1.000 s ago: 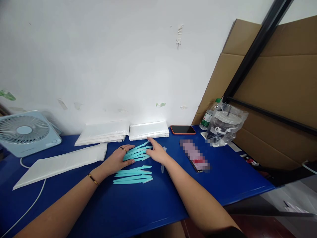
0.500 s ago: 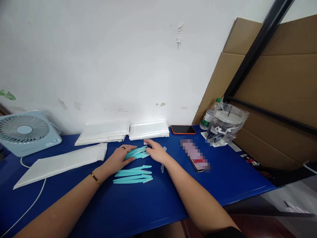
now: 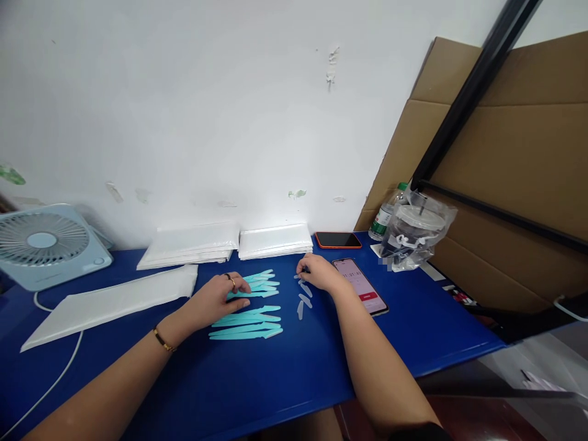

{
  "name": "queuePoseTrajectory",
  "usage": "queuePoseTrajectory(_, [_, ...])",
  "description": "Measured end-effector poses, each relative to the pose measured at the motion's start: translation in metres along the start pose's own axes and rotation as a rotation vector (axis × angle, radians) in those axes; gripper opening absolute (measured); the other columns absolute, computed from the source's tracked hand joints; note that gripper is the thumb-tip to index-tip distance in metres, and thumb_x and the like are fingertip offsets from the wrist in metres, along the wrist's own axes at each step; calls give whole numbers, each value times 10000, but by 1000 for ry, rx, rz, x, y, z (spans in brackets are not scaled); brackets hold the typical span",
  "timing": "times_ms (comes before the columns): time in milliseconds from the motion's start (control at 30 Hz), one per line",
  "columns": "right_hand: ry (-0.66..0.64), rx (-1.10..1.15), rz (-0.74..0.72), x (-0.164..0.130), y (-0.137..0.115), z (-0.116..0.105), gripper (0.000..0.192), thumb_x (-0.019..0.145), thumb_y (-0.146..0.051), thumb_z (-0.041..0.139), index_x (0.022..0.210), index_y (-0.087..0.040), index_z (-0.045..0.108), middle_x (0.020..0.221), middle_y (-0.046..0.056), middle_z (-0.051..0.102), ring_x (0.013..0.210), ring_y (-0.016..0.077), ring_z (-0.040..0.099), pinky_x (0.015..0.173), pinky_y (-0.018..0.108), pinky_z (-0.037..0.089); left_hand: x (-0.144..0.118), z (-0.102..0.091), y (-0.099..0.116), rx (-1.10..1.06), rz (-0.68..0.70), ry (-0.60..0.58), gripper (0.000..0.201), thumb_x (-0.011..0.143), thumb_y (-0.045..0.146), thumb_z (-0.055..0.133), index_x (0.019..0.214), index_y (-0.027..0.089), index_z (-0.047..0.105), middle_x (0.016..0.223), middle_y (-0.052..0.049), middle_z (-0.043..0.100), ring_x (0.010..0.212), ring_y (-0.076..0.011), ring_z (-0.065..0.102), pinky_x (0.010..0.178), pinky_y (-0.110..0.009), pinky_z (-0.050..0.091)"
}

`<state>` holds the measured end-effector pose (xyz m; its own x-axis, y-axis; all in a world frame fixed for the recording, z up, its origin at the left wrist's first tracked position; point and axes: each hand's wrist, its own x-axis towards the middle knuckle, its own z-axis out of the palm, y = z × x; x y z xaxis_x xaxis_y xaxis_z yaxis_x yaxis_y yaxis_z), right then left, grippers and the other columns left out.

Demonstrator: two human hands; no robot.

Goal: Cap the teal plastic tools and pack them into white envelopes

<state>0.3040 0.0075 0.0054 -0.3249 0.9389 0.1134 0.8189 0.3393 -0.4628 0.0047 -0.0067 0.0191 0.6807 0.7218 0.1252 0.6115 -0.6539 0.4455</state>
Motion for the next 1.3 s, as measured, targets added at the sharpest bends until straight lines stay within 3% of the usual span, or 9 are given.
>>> queuePoseTrajectory(133, [-27,23,45,0,-1,1,37,742,-195,606,755,-172,632,805,27,606,679,133,544,630,236,405,-2,4,10,-55,-39,-156,212,770,398,587,880,225,642,863,-14,628,784,-170,569,664,-259,399])
queuePoseTrajectory(267, [-21,126,94,-1,-5,1,72,773,-239,583,782,-171,607,734,16,625,632,126,550,574,223,396,-2,7,14,-91,-148,-217,187,784,379,540,776,218,633,776,-3,623,680,-148,554,565,-240,361])
queuePoseTrajectory(400, [-33,323,81,-4,-14,-4,142,766,-281,597,847,-167,625,718,10,613,625,123,563,557,218,418,-4,7,17,-74,-213,-204,188,779,371,522,754,218,628,771,-2,630,664,-146,546,548,-239,343])
queuePoseTrajectory(633, [-298,573,39,-9,-35,-9,288,742,-393,648,881,-141,637,666,1,592,527,94,556,489,198,420,-5,9,15,-90,-202,-205,198,741,409,565,754,220,621,770,5,628,665,-140,542,546,-231,338])
queuePoseTrajectory(767, [-391,610,18,-8,-39,-2,330,733,-426,658,891,-137,635,594,-10,586,499,98,571,454,186,415,-3,11,9,-127,-243,-139,227,777,415,516,762,207,606,732,-1,623,653,-144,543,539,-235,332])
queuePoseTrajectory(967, [-393,487,5,-7,-41,6,281,744,-389,655,879,-142,657,597,0,605,528,113,607,465,179,430,-1,11,5,-156,-237,-78,237,794,428,508,787,208,595,717,-3,620,657,-158,553,547,-241,335])
queuePoseTrajectory(1300, [-390,513,-24,-5,-55,15,236,750,-356,648,878,-159,667,567,-17,599,518,114,611,488,190,454,2,12,9,-133,-237,-65,217,802,416,517,785,213,591,705,4,616,650,-155,548,537,-242,322])
